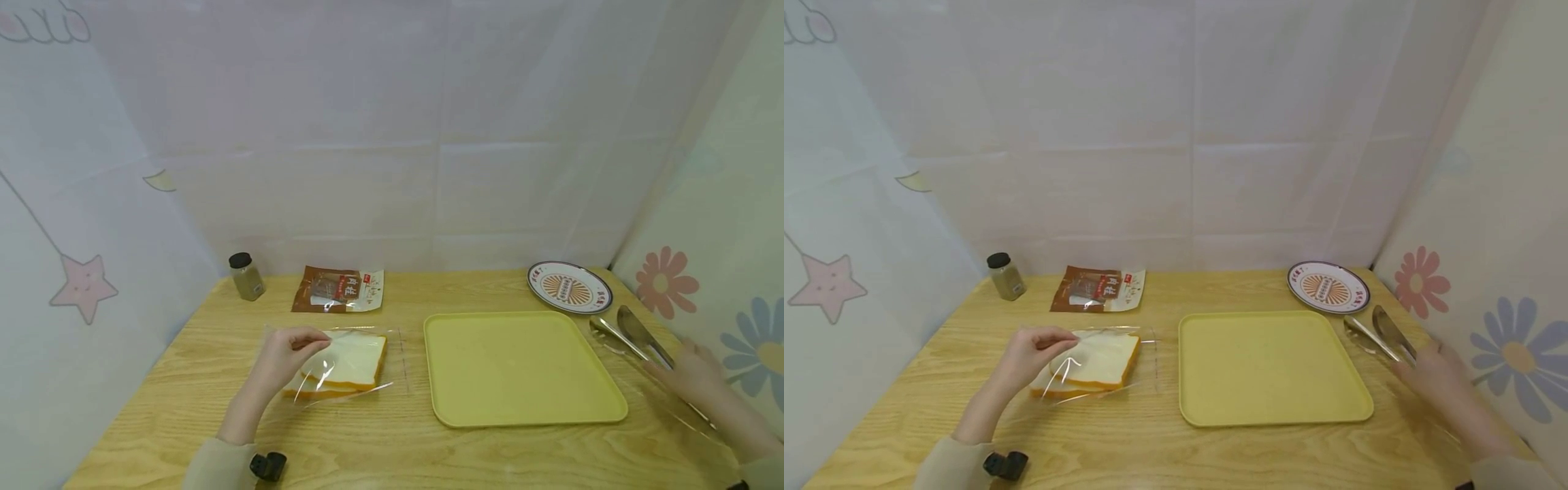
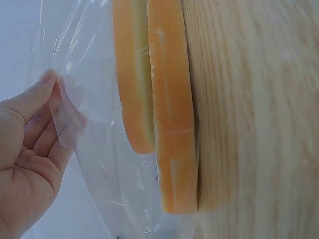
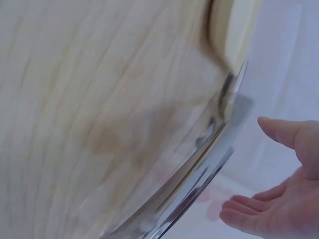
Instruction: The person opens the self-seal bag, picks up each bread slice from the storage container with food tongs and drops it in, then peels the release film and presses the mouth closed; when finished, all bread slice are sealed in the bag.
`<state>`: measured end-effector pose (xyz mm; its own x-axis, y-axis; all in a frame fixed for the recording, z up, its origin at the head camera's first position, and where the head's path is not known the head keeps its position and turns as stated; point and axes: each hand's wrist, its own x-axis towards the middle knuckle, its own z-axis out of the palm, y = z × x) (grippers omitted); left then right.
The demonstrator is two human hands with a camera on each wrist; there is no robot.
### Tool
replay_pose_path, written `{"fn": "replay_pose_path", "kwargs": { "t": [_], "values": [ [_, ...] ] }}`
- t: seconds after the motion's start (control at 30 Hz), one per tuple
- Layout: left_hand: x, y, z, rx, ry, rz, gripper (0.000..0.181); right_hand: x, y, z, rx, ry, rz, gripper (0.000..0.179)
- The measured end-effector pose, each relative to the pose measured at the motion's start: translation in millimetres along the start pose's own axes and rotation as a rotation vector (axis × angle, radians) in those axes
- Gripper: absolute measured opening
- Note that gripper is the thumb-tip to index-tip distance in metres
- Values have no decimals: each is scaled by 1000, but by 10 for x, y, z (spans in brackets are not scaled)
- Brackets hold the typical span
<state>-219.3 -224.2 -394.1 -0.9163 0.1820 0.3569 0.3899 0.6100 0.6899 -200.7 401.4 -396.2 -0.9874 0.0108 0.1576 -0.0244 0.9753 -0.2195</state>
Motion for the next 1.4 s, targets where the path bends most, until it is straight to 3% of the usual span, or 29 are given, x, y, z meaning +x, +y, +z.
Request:
{"fn": "replay_pose_path", "kwargs": {
  "t": [0.1, 0.17, 0.23, 0.3, 0.4, 0.63, 0.8, 1.0, 1.17, 1.27, 1.4],
  "values": [
    [-5, 5, -2, -3, -2, -3, 10, 10, -219, 14, 24, 178, -71, 66],
    [-7, 8, -2, -8, -5, -6, 10, -9, -412, 28, 99, 276, -96, 62],
    [-6, 11, -2, -11, -8, -9, 10, -41, -623, 29, 177, 283, -110, 62],
    [-4, 14, -2, -14, -10, -15, 10, -90, -858, 34, 265, 239, -99, 69],
    [-1, 18, -2, -12, -9, -17, 11, -199, -1204, 44, 394, 104, -93, 73],
    [8, 8, 9, -6, -13, -21, 11, -389, -1842, 176, 616, 19, -223, 49],
    [6, 4, 6, -15, -19, -28, 11, -448, -2165, 239, 783, -190, -173, 52],
    [0, 0, -9, -23, -23, -32, 12, -460, -2504, 362, 907, -424, -98, 58],
    [-1, -6, -17, -19, -24, -31, 13, -458, -2759, 533, 1077, -572, -144, 56],
    [-3, -5, -19, -20, -26, -33, 14, -467, -2919, 645, 1222, -629, -111, 53],
    [2, 6, -18, -18, -28, -28, 13, -481, -3146, 754, 1357, -625, -1, 48]
  ]
}}
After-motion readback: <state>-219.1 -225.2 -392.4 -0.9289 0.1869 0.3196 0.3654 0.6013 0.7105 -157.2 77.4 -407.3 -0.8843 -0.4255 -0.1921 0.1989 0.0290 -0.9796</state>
